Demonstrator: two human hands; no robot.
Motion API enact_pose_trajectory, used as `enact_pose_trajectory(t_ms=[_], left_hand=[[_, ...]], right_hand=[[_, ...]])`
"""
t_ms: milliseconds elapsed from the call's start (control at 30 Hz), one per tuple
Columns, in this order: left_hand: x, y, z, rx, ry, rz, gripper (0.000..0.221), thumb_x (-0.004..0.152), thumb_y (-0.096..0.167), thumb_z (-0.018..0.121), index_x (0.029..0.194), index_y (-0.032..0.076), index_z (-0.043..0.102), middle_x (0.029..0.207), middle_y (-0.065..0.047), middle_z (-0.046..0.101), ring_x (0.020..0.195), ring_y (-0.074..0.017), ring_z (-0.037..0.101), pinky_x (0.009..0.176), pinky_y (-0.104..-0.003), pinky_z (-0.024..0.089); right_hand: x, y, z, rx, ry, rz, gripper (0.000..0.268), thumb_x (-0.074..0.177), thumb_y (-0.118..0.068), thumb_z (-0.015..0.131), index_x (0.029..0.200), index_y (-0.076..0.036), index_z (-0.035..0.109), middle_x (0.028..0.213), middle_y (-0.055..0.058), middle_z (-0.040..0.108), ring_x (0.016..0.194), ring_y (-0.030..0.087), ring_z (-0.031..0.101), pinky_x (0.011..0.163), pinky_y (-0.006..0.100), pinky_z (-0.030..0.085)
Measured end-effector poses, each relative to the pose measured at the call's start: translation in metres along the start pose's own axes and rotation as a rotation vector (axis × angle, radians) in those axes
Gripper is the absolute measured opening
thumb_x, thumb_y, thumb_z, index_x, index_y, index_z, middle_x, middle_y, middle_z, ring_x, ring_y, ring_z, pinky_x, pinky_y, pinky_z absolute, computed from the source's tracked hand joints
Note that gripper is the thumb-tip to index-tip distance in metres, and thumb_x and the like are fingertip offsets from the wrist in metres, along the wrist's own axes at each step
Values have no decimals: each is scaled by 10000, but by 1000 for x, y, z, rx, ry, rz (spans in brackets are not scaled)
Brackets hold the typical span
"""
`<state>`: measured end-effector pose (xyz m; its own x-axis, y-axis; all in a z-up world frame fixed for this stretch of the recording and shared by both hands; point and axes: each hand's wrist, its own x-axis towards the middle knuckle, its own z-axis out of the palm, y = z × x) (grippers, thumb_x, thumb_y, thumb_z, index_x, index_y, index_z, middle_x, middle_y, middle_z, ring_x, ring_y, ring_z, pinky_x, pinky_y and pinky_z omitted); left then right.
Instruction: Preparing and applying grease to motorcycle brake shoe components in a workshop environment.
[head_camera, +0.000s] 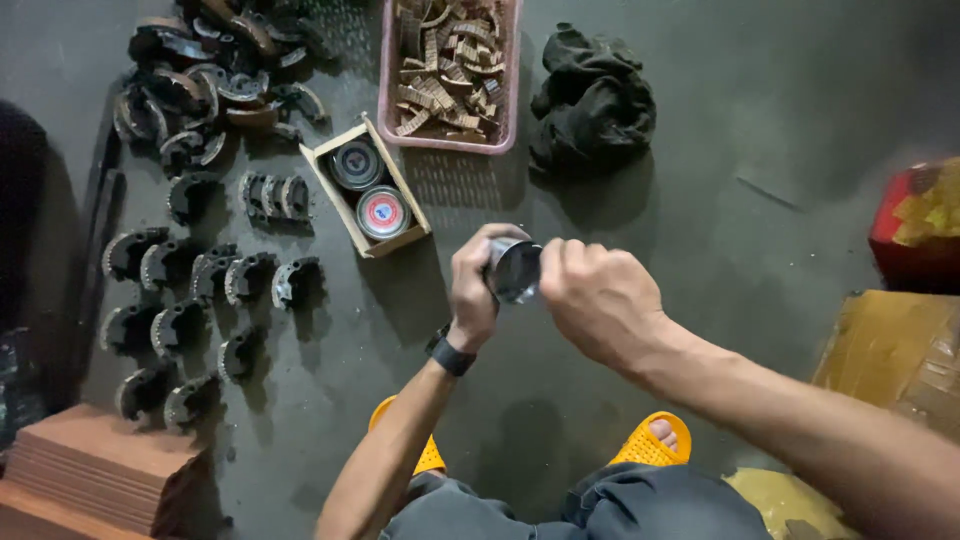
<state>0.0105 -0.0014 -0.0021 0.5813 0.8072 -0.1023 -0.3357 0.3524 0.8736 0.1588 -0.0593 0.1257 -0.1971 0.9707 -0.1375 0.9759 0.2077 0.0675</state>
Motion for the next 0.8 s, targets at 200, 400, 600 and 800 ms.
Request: enact_pose_trajectory(t_ms=[200,400,600,800], left_hand=[[-1,19,-1,314,150,555,428,1065,336,358,1170,-8,589,1103,-154,695,957,-226,689,878,-348,570],[4,0,9,-204,134,117,293,1089,293,358,1177,35,466,1145,-175,690,945,-224,657,816,-377,553],[8,-40,-3,-176,82,64,463,1115,307,312,1166,-17,638,1079,-115,698,970,-178,644,908,-318,529],[1,-13,-5,-379,123,-222,471,1072,330,319,1130,3,653,1043,-96,700,950,-182,648,869,-326,529]], right_hand=[[15,-2,8,1081,-412,600,264,894,-212,677,895,34,774,611,94,688,535,127,622,518,335,506],[13,10,-17,664,7,333,167,883,-202,686,869,-41,729,636,119,653,562,239,635,515,392,504],[4,-6,-10,66,38,-257,170,762,-147,658,844,1,650,729,103,628,665,252,673,547,365,537],[3,18,-25,-132,59,-371,243,765,-169,624,903,25,672,701,76,601,615,188,637,522,314,520]])
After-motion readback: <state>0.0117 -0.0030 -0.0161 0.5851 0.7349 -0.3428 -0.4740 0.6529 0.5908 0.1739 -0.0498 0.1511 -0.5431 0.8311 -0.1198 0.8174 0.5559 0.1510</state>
